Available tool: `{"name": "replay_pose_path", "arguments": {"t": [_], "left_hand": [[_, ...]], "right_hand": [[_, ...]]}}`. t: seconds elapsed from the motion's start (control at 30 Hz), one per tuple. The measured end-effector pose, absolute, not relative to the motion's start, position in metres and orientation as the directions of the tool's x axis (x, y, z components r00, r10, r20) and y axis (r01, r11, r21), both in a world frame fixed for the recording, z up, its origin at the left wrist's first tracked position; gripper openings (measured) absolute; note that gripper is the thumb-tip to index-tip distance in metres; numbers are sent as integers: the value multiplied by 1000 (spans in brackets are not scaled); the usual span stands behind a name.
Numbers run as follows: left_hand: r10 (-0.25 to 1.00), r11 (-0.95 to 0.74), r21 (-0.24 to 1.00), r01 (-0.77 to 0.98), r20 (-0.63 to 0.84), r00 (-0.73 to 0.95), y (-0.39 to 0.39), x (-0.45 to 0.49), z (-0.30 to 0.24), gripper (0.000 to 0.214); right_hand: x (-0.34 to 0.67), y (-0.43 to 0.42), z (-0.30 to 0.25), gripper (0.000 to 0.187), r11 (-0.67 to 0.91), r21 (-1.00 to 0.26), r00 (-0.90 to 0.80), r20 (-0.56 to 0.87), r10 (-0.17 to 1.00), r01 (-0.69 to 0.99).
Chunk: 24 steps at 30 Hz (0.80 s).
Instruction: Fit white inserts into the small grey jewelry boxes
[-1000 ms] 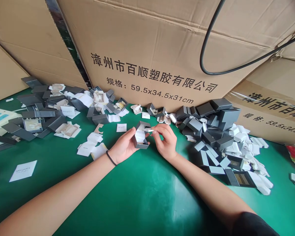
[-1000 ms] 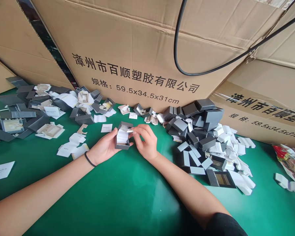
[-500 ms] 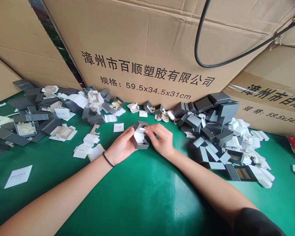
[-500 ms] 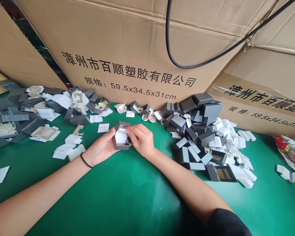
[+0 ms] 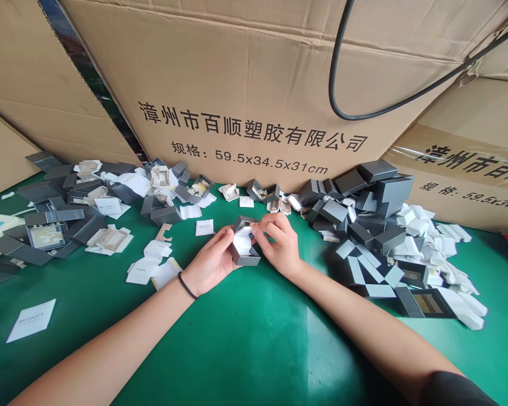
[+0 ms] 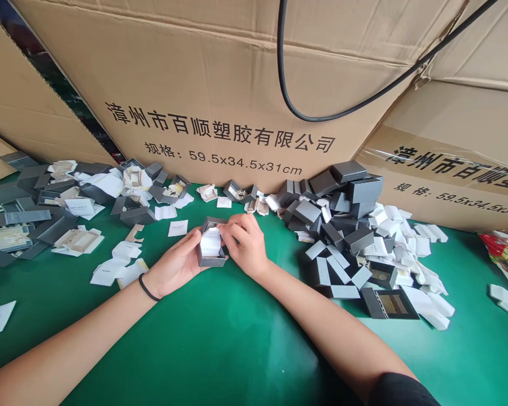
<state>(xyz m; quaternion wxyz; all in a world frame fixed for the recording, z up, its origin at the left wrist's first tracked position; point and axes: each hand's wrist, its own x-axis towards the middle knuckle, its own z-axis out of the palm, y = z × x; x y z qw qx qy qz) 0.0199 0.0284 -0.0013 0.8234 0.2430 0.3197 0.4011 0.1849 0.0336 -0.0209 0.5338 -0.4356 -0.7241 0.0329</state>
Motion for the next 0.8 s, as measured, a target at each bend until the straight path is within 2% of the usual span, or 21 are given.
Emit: {"name": "replay_pose_path", "arguments": {"t": [0.23, 0.5, 0.67, 0.8], "left_hand": [[835, 531, 682, -502, -320, 449, 28, 20, -3, 15], [848, 495, 690, -528, -251, 467, 29, 20, -11, 14], [842, 497, 732, -466, -277, 463, 27, 21, -5, 16], [838, 495, 771, -401, -300, 457, 23, 23, 0, 21]], "right_hand": [[184, 31, -17, 10, 620, -551, -68, 714, 696, 559], [183, 29, -13, 10, 663, -495, -141, 733, 666, 562], [184, 31, -13, 8, 646, -534, -111, 718, 687, 546], [183, 34, -16, 5, 600, -608, -25, 691, 722, 519]]}}
